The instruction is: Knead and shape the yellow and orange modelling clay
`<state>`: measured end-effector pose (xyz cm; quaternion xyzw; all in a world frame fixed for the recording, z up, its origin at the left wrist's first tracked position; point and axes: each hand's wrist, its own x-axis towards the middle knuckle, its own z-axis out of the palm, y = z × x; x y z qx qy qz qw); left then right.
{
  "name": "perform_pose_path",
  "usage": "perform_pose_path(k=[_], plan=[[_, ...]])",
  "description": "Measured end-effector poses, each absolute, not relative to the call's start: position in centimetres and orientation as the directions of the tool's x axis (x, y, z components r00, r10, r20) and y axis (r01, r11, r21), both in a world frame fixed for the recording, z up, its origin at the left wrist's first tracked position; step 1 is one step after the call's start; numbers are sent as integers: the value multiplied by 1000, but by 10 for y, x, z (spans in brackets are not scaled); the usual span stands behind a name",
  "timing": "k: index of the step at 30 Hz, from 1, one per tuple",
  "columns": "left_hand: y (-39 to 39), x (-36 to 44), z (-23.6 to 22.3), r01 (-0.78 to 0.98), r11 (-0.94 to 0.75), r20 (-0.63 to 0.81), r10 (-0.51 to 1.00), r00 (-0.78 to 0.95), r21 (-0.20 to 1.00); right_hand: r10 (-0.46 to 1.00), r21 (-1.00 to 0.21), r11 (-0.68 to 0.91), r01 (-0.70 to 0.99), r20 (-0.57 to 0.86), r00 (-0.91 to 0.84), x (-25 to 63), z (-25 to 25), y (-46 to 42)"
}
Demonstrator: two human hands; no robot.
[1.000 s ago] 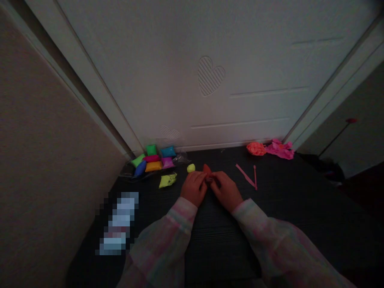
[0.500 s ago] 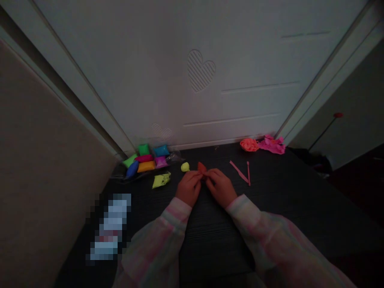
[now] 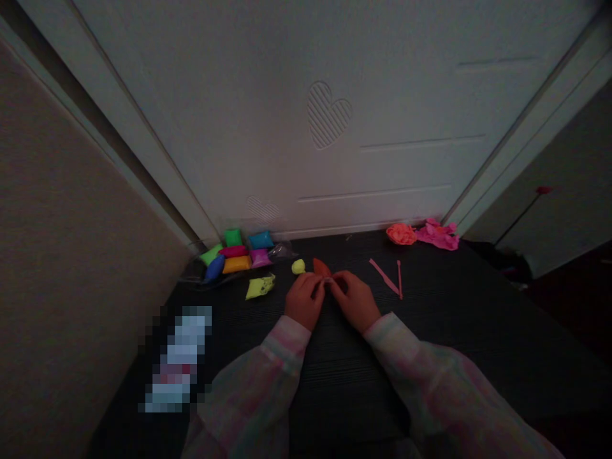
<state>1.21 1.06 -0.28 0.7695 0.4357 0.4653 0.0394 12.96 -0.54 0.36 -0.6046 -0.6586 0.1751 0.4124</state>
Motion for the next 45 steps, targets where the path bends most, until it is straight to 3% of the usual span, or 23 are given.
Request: perform_pose_path(k=[14,23,29,35,41,45], plan=[[11,13,-6,649,-627,687,695,215,431,955,-785,172,596,282,96,130,-1,-4],[9,19,-9,703,-557,587,773,243,442,904,-579,275,767,427,-1,136,3,-1],[9,19,-7,657,-554,594,781,195,512,885,-539,286,792,465,-3,135,4,-3],[4,12,5,539,-631,613,751,243,558,875,-671,317,670,480,67,140,9,-4],[6,8,7,650,-616,539,764,355,445,981,-932,158,326,186,56,145,18,-10],[6,9,3,705,-540,506,811,292,459,990,-982,141,122,136,-49,138,23,-17]])
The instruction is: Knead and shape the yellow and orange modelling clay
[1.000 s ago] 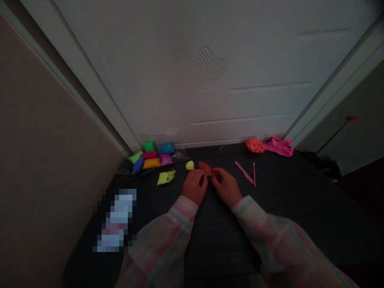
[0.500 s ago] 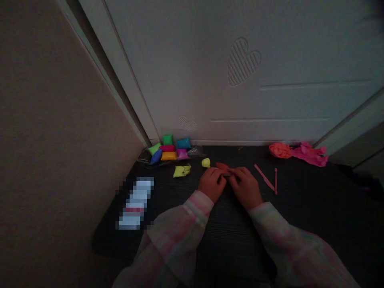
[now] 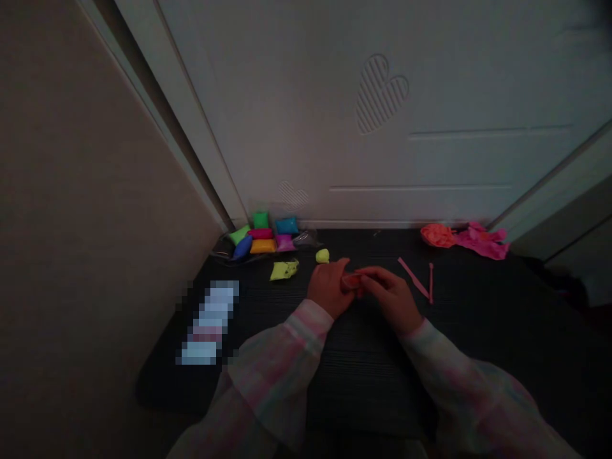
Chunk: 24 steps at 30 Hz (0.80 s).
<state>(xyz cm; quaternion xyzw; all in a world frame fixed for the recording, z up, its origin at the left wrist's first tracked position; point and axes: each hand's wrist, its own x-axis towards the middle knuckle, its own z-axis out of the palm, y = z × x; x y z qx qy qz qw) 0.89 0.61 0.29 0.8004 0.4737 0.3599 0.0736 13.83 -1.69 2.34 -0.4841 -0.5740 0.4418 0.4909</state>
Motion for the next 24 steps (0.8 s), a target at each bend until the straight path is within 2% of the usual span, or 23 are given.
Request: perform_pose_path(k=[4,8,12,17,20,24], plan=[[0,11,3,677,-497,517,833,197,543,969,-959,244,144,236,-69,137,28,-22],[-7,14,6,620,-511,519,834,189,595,919,-892,395,219,379,-113,141,30,-27],[-10,15,8,602,-514,516,835,188,612,881,-833,474,286,455,-132,142,30,-32],[-5,12,8,657,-548,554,800,231,518,758,-629,634,450,620,-201,138,35,-36],[-2,9,7,702,-565,582,770,260,433,730,-529,638,559,647,-220,135,37,-36],[-2,9,6,742,-566,620,739,264,359,710,-470,633,615,668,-221,134,34,-35]])
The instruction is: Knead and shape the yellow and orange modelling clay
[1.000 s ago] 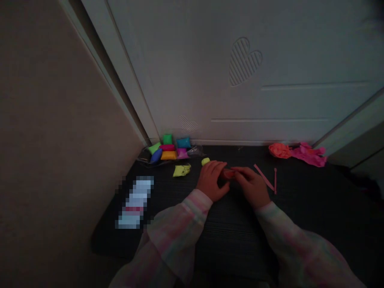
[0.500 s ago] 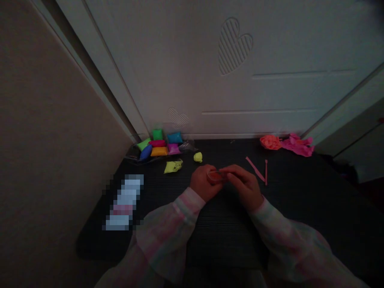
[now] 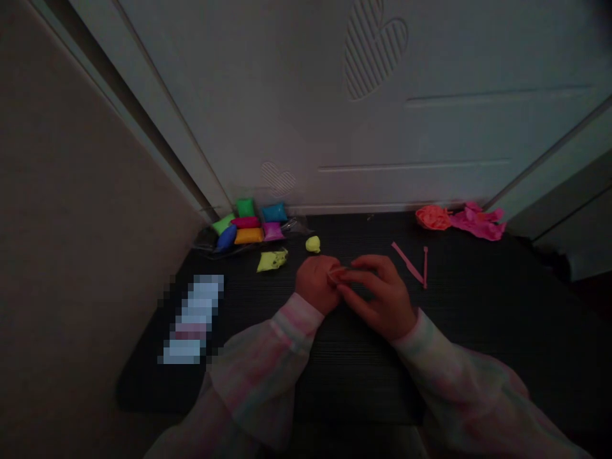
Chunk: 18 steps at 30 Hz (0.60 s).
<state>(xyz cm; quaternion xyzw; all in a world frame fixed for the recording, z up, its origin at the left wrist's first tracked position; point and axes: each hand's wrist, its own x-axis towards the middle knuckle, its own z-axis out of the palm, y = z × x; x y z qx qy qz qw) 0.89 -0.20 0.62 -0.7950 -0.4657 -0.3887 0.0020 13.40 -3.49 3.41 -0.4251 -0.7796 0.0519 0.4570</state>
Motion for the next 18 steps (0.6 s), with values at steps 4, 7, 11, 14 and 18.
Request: perform_pose_path(k=[4,7,11,14,18], plan=[[-2,10,6,763,-546,623,742,249,345,705,-459,640,616,669,-234,133,33,-35],[-2,10,6,774,-521,602,763,234,360,704,-463,651,601,665,-250,132,34,-35],[0,9,4,776,-489,535,811,236,399,695,-457,665,591,668,-266,132,35,-34],[1,9,3,771,-475,476,841,256,424,702,-464,657,595,665,-256,133,34,-34],[3,7,3,766,-479,454,848,275,430,732,-481,622,618,638,-239,135,34,-35]])
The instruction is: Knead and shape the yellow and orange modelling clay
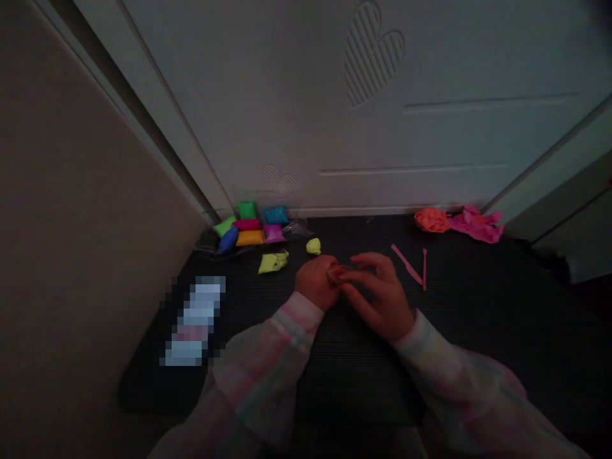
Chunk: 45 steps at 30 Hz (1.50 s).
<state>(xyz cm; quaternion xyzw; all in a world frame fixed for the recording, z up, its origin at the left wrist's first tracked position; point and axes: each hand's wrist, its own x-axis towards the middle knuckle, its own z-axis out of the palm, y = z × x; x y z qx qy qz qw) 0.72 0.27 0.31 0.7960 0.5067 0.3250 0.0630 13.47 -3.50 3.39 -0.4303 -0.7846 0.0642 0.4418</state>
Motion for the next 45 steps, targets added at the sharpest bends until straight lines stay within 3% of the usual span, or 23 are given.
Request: perform_pose_path(k=[9,17,20,23,26,28,30,37,45], plan=[[4,8,3,779,-532,596,758,265,332,712,-423,632,650,648,-271,136,28,-32],[5,6,5,797,-503,584,774,243,334,724,-480,642,598,636,-267,136,31,-34],[5,6,6,810,-484,570,787,237,331,765,-569,612,548,601,-231,135,33,-35],[5,5,6,807,-483,558,795,240,341,846,-753,521,401,518,-126,137,34,-33],[4,5,5,799,-475,549,805,226,369,934,-934,356,22,356,-26,141,33,-28],[4,5,5,793,-477,548,806,223,379,973,-947,203,-250,224,-55,144,32,-24],[4,5,5,789,-478,550,806,218,386,984,-913,75,-400,133,-120,146,31,-22],[3,7,6,766,-457,525,831,186,451,977,-856,-33,-516,81,-195,146,35,-23],[1,9,5,726,-407,493,863,108,554,970,-879,-37,-476,84,-230,150,34,-19]])
